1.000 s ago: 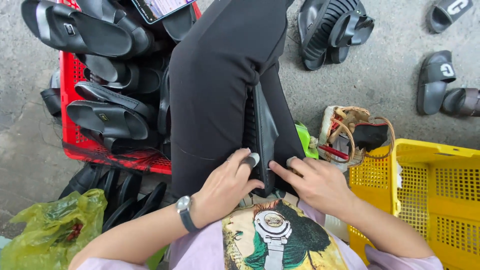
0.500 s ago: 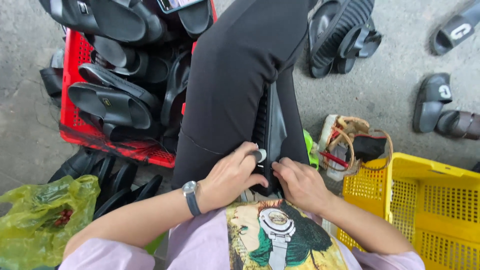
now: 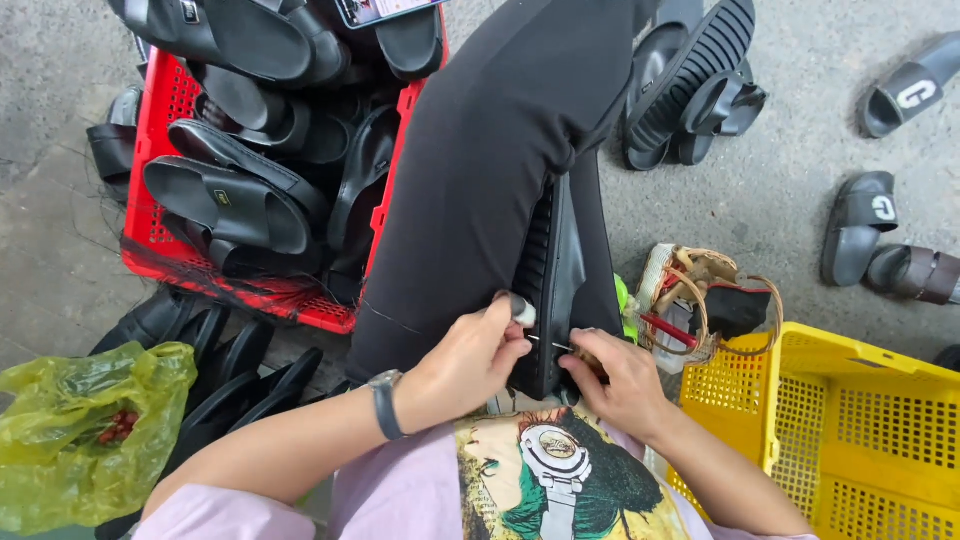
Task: Hand-sewing the sole of a black sandal using a needle and thread while sitting on the ground.
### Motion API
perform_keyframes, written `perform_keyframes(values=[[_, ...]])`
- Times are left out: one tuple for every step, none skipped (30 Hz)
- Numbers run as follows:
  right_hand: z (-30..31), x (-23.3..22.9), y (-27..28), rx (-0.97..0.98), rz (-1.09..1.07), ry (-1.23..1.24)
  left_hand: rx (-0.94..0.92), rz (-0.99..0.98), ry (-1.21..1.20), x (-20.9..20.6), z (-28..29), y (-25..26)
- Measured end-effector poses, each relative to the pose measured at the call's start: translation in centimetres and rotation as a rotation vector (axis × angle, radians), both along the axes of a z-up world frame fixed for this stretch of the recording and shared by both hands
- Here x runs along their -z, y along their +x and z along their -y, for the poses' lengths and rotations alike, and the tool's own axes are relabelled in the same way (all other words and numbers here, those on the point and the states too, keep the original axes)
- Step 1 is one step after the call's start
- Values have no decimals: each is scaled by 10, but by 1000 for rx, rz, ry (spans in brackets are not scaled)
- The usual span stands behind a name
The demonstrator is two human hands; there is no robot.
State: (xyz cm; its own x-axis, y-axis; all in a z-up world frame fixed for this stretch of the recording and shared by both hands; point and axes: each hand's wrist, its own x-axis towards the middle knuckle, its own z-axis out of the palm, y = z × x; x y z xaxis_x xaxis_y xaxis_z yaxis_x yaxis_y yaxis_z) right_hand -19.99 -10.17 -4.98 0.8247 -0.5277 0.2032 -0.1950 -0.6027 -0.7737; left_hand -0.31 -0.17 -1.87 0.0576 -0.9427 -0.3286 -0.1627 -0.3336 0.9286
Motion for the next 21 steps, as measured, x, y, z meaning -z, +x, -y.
perform_keyframes(values=[[-1,4,0,29,46,-42,36,65,97,-6,4,-1],[-3,8,-2,58,92,-81,72,128,197,-13,8,-2],[-2,2,-3,58,88,-77,73,125,201,-15,5,-4],[0,-3,-2,29,85,-139,64,14,201,-17,2,-3],[2,-8,-1,1,82,-201,55,-96,201,-19,0,-3],[3,-10,1,8,79,-196,61,-97,207,-23,0,-3],[3,-12,3,4,99,-210,-34,-186,186,-27,-1,-4],[6,-14,5,-1,118,-229,-129,-274,160,-30,0,-4],[5,-12,4,5,115,-229,-123,-276,161,-31,3,-3],[5,-11,4,1,125,-223,-135,-131,123,-33,7,-1],[5,-10,4,-3,135,-217,-147,13,84,-34,10,1],[4,-10,5,-4,135,-218,-149,12,83,-29,10,0],[4,-10,6,5,142,-207,-105,48,111,-24,9,-1],[3,-10,6,15,146,-195,-62,82,141,-19,9,-3],[3,-12,4,13,144,-195,-64,79,141,-28,12,-3],[3,-13,4,3,114,-205,-56,12,169,-38,15,-2],[4,-14,3,-6,84,-215,-48,-55,196,-47,19,-2],[7,-19,2,-5,85,-212,-47,-53,199,-42,13,-3],[10,-24,0,-54,8,-219,-118,-167,142,-37,8,-5],[13,-29,-2,-96,-69,-227,-181,-281,83,-31,4,-5],[15,-32,-4,-87,-69,-227,-172,-279,85,-34,7,-5]])
